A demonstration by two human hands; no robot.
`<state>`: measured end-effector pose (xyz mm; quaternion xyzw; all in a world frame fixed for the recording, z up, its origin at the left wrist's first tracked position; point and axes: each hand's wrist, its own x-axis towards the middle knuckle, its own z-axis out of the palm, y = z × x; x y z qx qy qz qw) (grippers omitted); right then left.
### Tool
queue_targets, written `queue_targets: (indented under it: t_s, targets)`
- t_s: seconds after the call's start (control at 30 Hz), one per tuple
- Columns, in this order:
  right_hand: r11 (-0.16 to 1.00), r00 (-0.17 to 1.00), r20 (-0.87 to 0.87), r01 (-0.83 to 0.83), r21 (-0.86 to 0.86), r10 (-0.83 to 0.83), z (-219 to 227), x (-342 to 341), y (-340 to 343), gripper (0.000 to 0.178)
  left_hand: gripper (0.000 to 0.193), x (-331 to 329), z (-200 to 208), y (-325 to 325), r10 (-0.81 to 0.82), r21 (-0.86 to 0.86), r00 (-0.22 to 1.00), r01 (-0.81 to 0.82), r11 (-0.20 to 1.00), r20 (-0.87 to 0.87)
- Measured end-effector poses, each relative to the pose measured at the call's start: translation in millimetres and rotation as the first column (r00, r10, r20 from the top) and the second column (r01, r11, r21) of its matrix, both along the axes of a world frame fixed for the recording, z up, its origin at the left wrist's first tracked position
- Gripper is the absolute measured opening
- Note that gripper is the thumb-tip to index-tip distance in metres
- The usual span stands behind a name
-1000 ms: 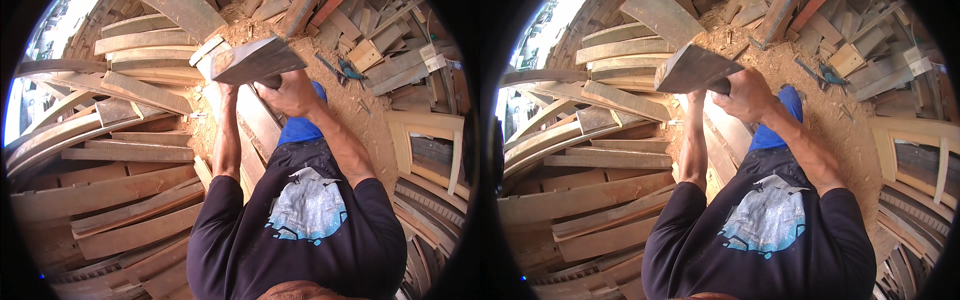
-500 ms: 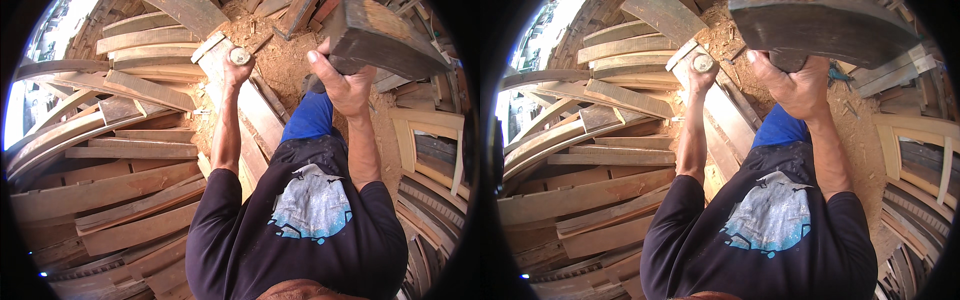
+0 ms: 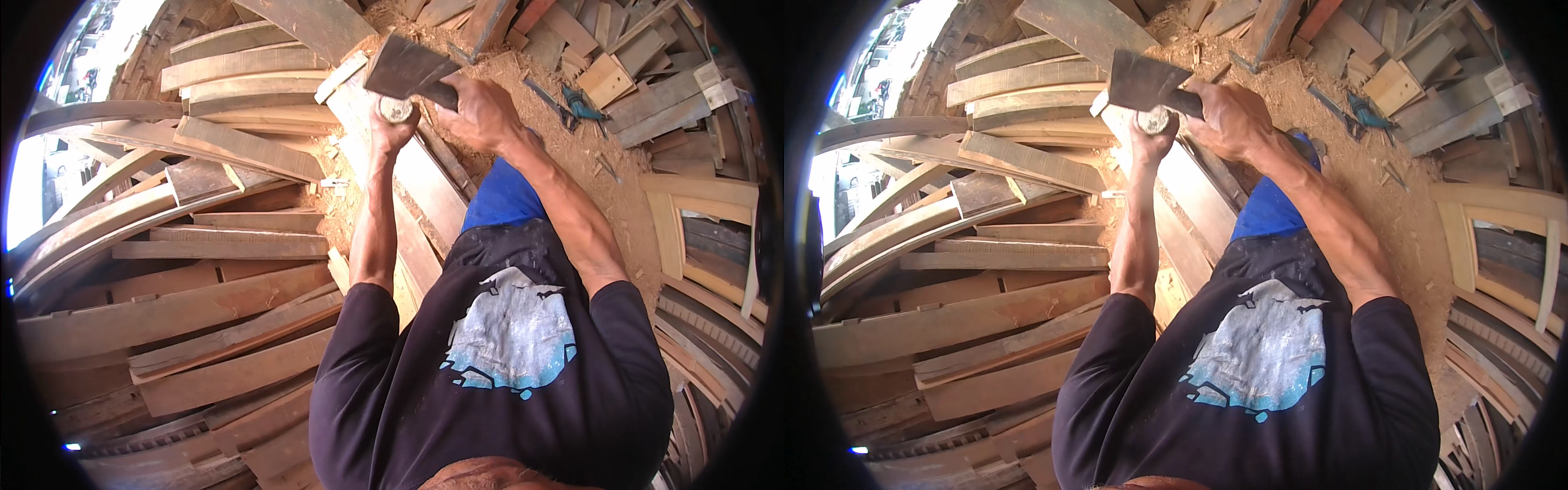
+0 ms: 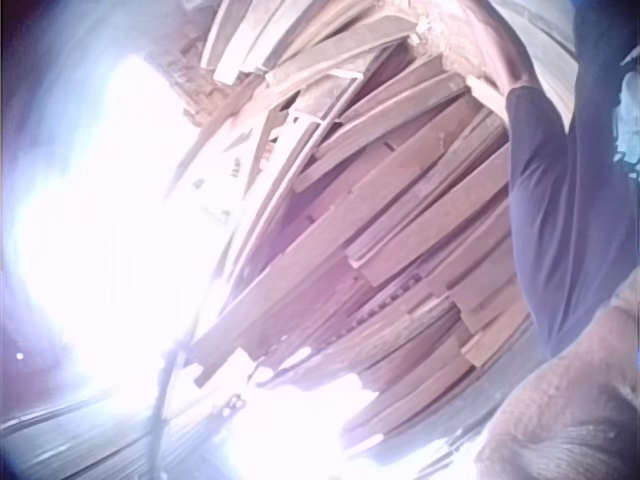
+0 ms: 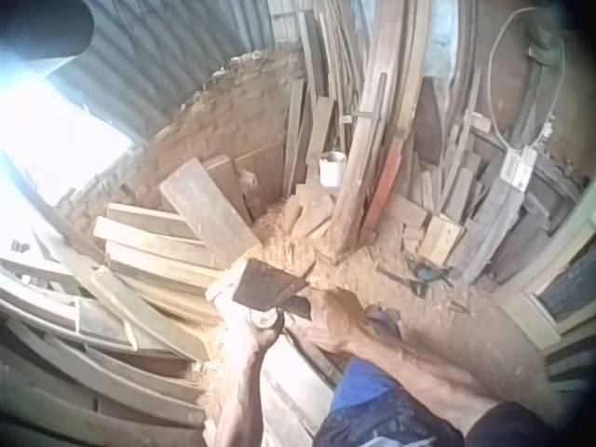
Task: The person selects a wooden plank from a pile, then uses a chisel and a wooden mallet to shape the end of the plank. The person repeatedly strikes the chisel to remove wood and refine the shape.
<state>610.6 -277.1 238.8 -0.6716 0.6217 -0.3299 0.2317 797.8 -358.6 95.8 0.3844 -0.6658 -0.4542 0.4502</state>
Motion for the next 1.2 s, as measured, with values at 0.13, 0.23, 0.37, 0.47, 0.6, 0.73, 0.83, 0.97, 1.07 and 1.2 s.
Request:
queue_targets:
  t_s: [0.13,0.23,0.37,0.47,0.6,0.73,0.83,0.97,1.07,1.2]
  targets:
    - [0.999,1.0,0.009,-0.015,-0.03,0.015,1,5,1,0.027,0.033,-8,8,-1,-0.028,0.172,0.963,0.076,0.982,-0.267]
    - [0.951,0.983,-0.166,-0.027,0.309,0.082,-5,10,-6,0.026,0.039,-6,22,6,0.032,-0.002,0.998,-0.032,0.999,0.046]
    - [0.992,0.977,-0.209,-0.011,0.125,0.037,-9,-4,11,0.037,0.045,-8,35,12,0.073,-0.053,0.996,-0.07,0.996,0.048]
    - [0.962,0.993,0.122,-0.032,0.27,-0.001,1,-4,26,0.044,0.041,-20,28,4,0.164,-0.005,0.987,-0.164,0.987,0.002]
    - [0.98,0.952,0.299,-0.002,0.198,-0.058,24,-7,44,0.043,0.053,-40,2,-25,0.124,0.279,0.882,0.008,0.96,-0.455]
    - [0.997,0.888,0.453,0.057,0.052,-0.074,45,-14,58,0.021,0.057,-39,-24,-52,0.209,0.178,0.978,-0.203,0.963,-0.011]
    - [0.999,0.892,0.45,0.05,0.007,-0.048,66,-28,69,0.035,0.047,-27,-30,-61,0.155,0.253,0.944,-0.081,0.964,-0.29]
    - [0.987,0.876,0.477,0.13,-0.095,-0.07,97,-40,75,0.017,0.036,-14,-21,-39,0.136,0.135,0.99,-0.128,0.982,-0.046]
    - [0.93,0.841,0.54,0.226,-0.291,-0.035,114,-39,72,0.012,0.032,-14,-6,-21,0.182,0.085,0.983,-0.183,0.979,0.018]
    - [0.885,0.794,0.607,0.262,-0.384,0.028,132,-38,68,0.007,0.025,-21,10,-10,0.17,0.134,0.984,-0.161,0.978,-0.055]
